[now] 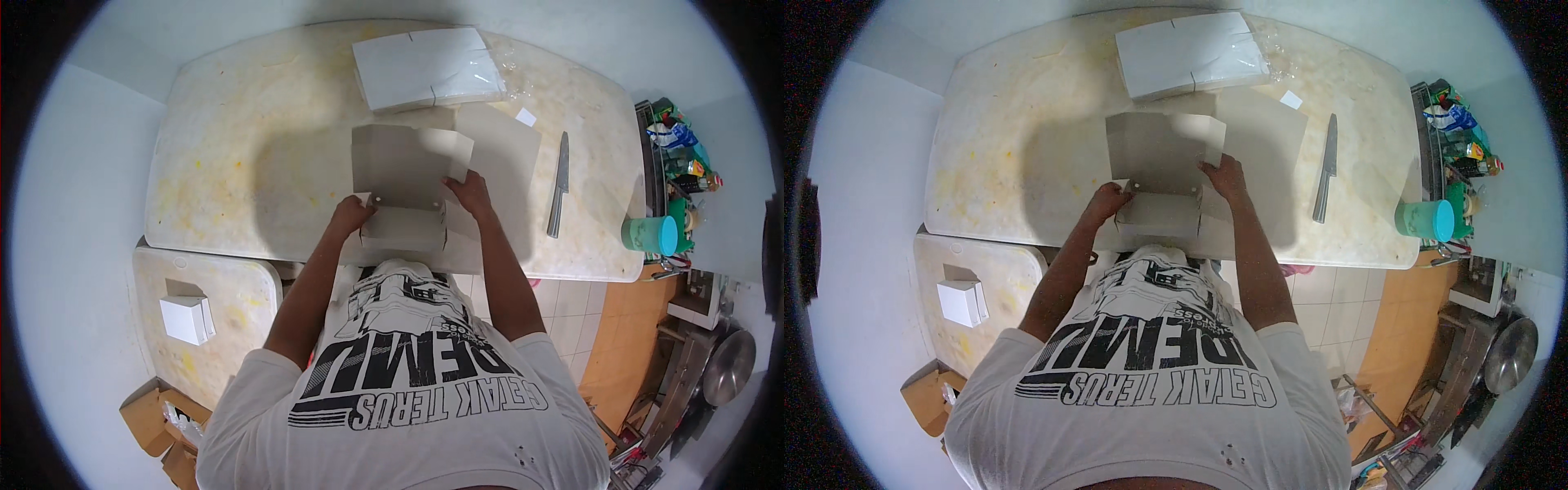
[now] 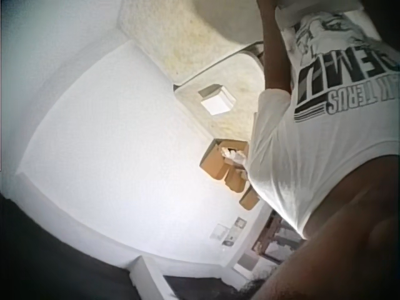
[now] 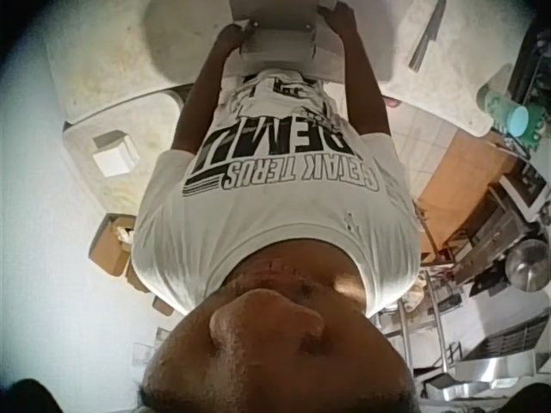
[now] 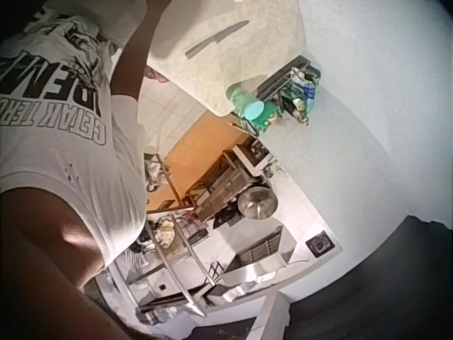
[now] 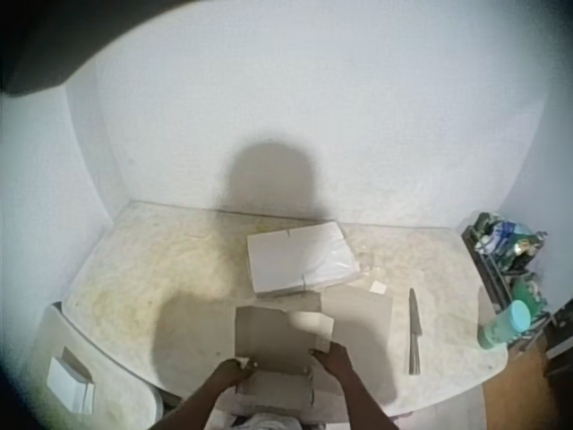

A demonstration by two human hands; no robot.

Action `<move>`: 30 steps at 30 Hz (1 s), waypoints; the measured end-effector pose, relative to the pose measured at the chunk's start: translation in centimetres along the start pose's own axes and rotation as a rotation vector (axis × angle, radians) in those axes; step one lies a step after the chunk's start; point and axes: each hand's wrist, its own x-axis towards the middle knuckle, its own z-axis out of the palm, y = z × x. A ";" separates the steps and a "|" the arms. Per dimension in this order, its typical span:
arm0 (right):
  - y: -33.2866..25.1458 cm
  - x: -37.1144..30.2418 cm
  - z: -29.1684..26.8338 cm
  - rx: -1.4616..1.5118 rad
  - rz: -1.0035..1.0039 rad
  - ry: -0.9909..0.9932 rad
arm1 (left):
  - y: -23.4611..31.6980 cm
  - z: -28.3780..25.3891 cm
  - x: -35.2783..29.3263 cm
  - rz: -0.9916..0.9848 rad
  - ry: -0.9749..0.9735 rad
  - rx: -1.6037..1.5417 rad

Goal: The person assembles cardboard boxes by hand on a counter, folding the side flaps and tucking them into the main body to form a rectangular box and then setting the completed box aside.

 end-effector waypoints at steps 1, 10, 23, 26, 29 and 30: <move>0.7 0.5 -0.1 0.004 0.004 0.003 | -0.4 0.1 -0.4 -0.129 -0.053 -0.363; 3.5 2.9 1.2 -0.019 -0.028 0.020 | 0.5 0.0 0.3 0.087 -0.059 -0.893; 1.7 -5.8 2.9 0.122 0.395 -0.778 | 3.5 -8.9 10.8 0.261 -0.522 0.725; 1.8 -3.5 0.5 -0.373 0.131 -0.575 | 5.1 -7.4 10.7 0.068 -0.719 0.348; 0.7 1.7 1.4 -0.065 -0.188 0.110 | 6.9 -5.3 9.9 0.285 -0.538 0.603; 0.9 3.3 2.0 -0.091 -0.229 0.108 | 8.3 -4.9 9.7 0.276 -0.496 0.698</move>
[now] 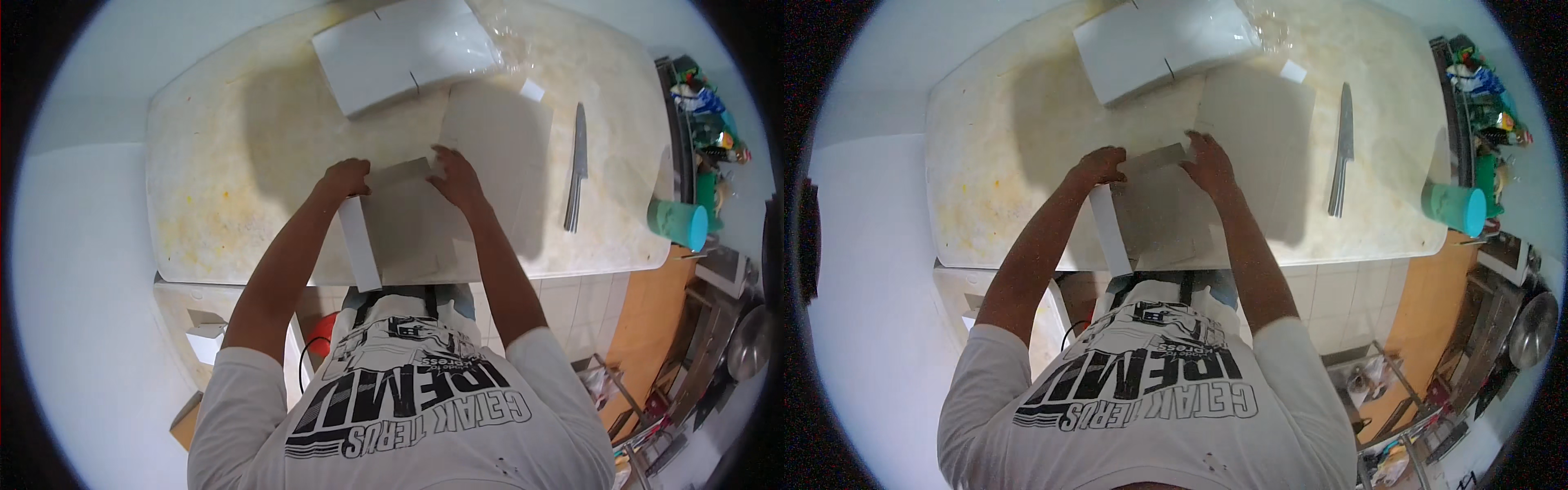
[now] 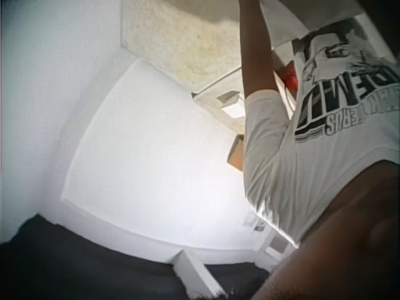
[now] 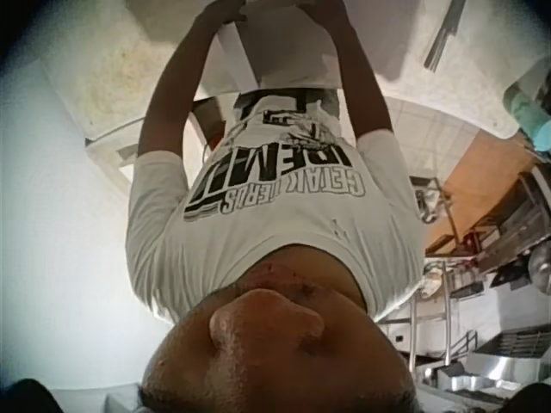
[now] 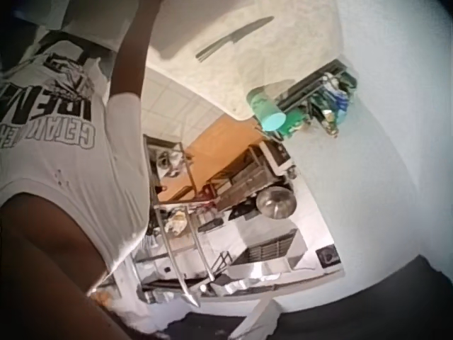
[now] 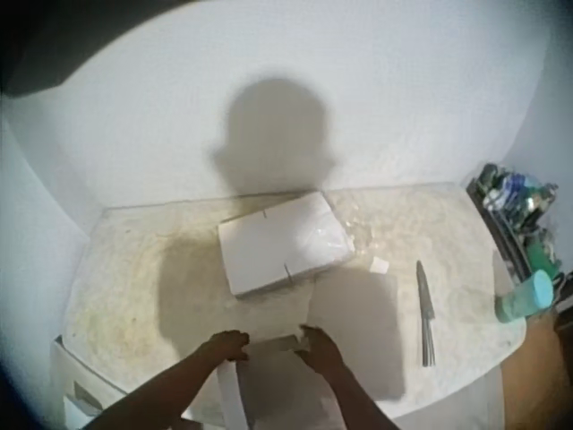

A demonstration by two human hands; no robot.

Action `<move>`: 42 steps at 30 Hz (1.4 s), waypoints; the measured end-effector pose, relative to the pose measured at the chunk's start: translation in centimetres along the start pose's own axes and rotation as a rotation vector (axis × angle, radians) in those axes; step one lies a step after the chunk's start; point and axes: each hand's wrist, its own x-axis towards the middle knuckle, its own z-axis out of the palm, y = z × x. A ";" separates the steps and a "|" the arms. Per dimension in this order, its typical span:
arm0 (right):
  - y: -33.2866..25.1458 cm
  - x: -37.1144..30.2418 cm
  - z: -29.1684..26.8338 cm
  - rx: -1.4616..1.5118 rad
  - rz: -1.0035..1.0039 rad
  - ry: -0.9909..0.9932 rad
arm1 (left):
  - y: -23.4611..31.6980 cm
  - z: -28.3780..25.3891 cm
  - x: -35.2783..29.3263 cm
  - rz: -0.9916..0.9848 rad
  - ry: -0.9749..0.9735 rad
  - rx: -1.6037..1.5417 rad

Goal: The person assembles cardboard boxes by hand on a counter, folding the side flaps and tucking them into the main body to form a rectangular box and then setting the completed box aside.

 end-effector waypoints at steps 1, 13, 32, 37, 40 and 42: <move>0.0 1.1 0.6 -0.020 -0.050 -0.006 | 1.1 -0.5 -0.2 -0.046 0.021 0.089; 2.1 -0.9 -0.9 0.281 0.220 -0.232 | 12.2 6.5 -0.6 0.061 0.901 -0.313; 4.9 -2.2 -0.2 0.201 -0.034 0.087 | 8.5 4.0 2.6 0.018 0.316 -0.389; 4.2 -0.6 -0.5 0.158 -0.018 0.048 | 7.2 4.2 2.4 -0.038 0.118 -0.667; 3.6 -0.2 0.1 -0.023 -0.090 -0.016 | 6.5 5.6 1.4 0.045 0.156 -0.620; 3.1 -0.1 0.3 -0.011 -0.223 -0.107 | 5.5 7.1 0.9 -0.038 0.167 -0.835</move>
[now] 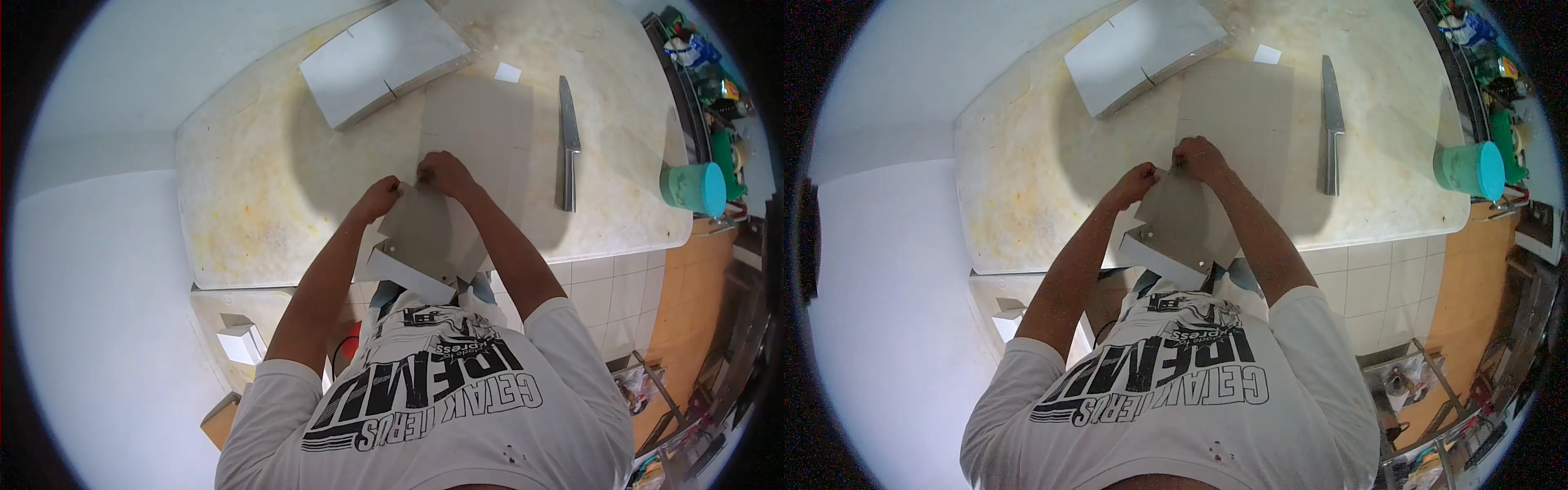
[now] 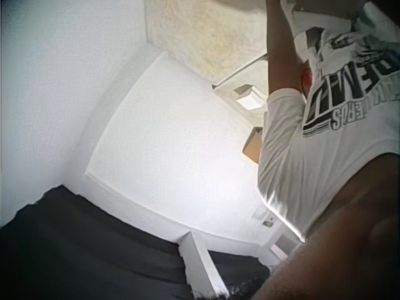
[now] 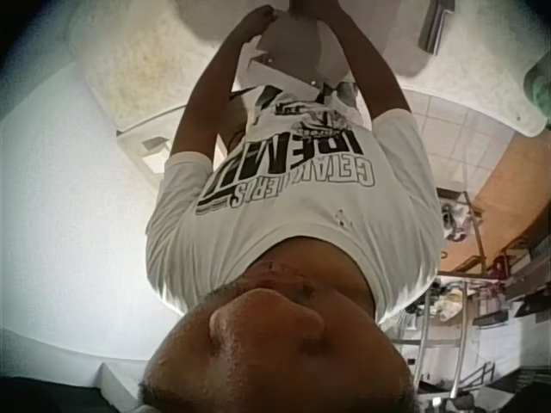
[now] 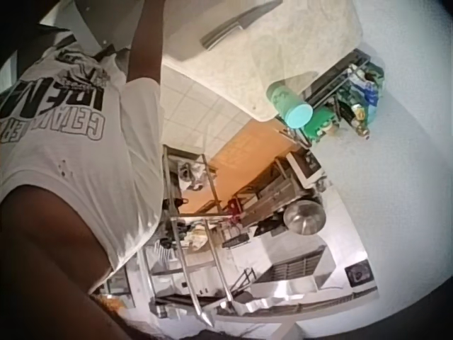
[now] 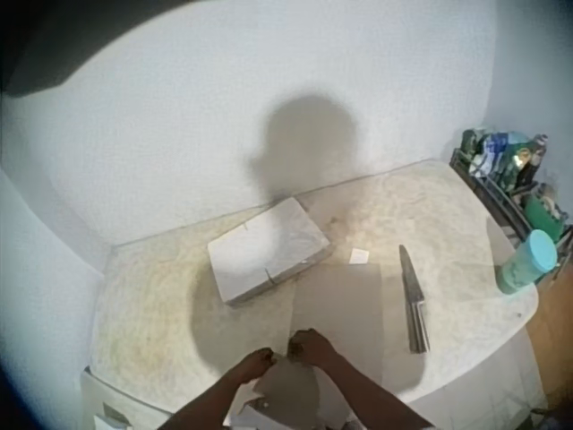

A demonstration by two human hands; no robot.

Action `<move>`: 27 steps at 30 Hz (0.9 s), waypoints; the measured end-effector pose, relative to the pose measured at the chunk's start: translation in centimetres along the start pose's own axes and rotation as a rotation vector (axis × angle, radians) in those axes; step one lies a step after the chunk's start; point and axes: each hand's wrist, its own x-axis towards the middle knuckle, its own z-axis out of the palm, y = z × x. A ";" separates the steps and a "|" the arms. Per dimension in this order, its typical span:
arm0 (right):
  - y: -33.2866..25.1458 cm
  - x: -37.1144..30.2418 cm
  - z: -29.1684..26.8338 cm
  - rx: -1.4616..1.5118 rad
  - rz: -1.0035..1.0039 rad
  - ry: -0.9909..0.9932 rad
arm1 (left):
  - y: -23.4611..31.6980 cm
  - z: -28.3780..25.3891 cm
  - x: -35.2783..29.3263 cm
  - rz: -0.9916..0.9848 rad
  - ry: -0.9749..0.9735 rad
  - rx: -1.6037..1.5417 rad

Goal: The person assembles cardboard boxes by hand on a counter, folding the side flaps and tucking them into the main body to form a rectangular box and then setting the completed box aside.

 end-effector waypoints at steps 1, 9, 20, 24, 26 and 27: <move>0.0 0.2 0.1 0.017 -0.121 -0.083 | -0.2 0.1 -0.3 0.004 0.005 -0.013; -1.7 -2.0 2.3 0.114 -0.099 0.068 | 1.4 1.1 -3.7 0.346 0.153 0.036; 0.1 -6.2 -2.8 -0.085 0.408 -0.224 | 0.3 -2.1 -2.1 0.383 0.192 0.015; 0.6 -4.7 -2.2 -0.094 0.252 -0.216 | 1.0 -3.3 0.8 0.429 -0.034 0.325; 0.7 -4.4 -2.4 -0.044 0.260 -0.264 | 0.5 -3.5 1.1 0.388 -0.164 0.397; 0.8 -4.3 -2.6 -0.003 0.267 -0.256 | 0.1 -3.6 1.1 0.437 -0.180 0.333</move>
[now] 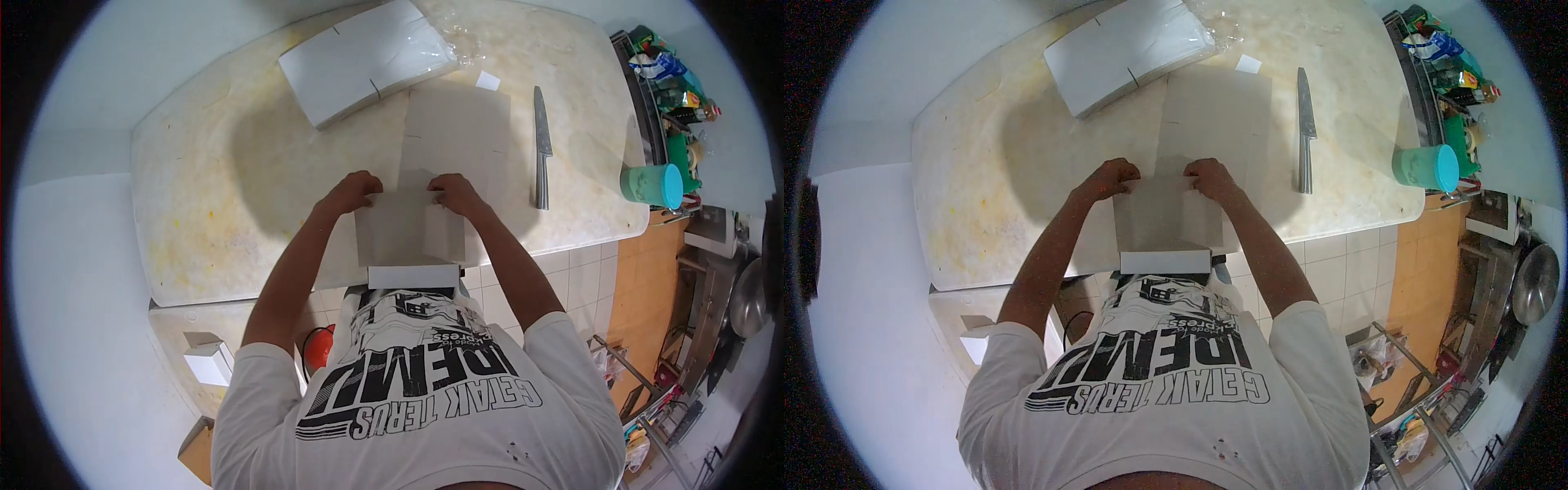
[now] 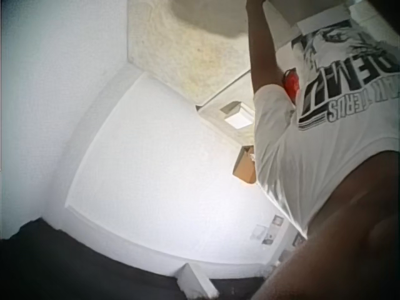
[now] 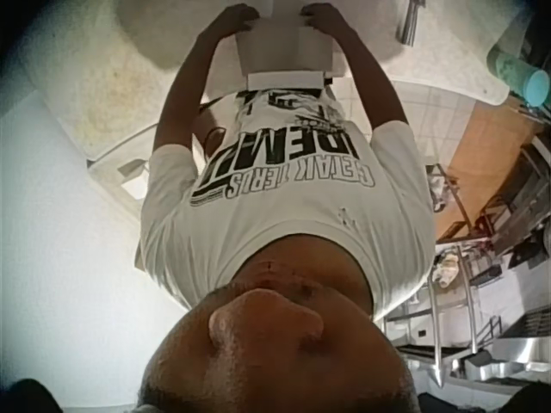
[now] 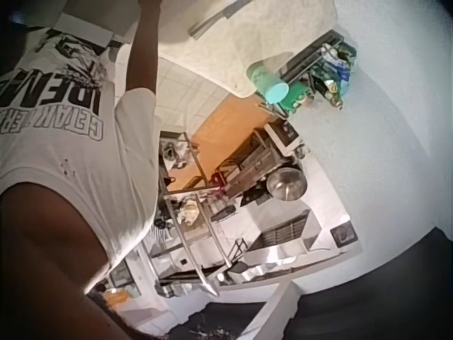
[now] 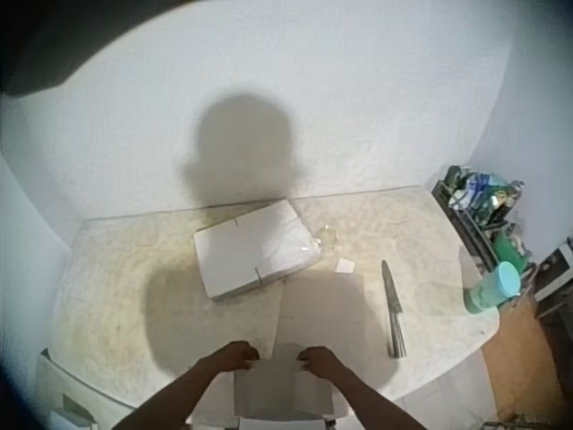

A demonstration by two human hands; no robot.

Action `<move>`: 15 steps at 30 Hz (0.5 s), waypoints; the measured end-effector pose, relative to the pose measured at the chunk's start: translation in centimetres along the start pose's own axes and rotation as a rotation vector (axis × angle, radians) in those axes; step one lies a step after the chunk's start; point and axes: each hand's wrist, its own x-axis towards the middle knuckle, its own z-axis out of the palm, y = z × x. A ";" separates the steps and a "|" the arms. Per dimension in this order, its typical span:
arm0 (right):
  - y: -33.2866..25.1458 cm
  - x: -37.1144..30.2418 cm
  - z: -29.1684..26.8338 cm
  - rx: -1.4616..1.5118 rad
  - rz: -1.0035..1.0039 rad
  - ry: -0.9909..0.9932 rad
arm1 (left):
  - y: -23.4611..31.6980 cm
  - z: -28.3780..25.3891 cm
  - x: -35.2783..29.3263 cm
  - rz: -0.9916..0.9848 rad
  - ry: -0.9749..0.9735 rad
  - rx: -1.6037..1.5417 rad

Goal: The person assembles cardboard boxes by hand on a counter, folding the side flaps and tucking them into the main body to form a rectangular box and then setting the completed box aside.

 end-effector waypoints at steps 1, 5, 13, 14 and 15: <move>-0.1 -0.2 -0.1 0.045 0.003 0.001 | -0.3 0.1 -0.4 0.052 0.004 -0.060; 0.8 -0.2 -1.4 0.096 -0.021 -0.086 | -0.1 0.3 -1.3 0.181 0.035 0.014; 2.4 -2.7 -0.7 -0.215 -0.432 -0.073 | -0.8 2.2 -4.5 0.308 0.186 0.268; 2.8 -3.7 -0.2 -0.212 -0.428 -0.079 | -0.9 3.0 -4.9 0.306 0.182 0.262; 3.2 -4.7 0.5 -0.205 -0.518 0.038 | -1.0 3.9 -5.5 0.424 0.277 0.285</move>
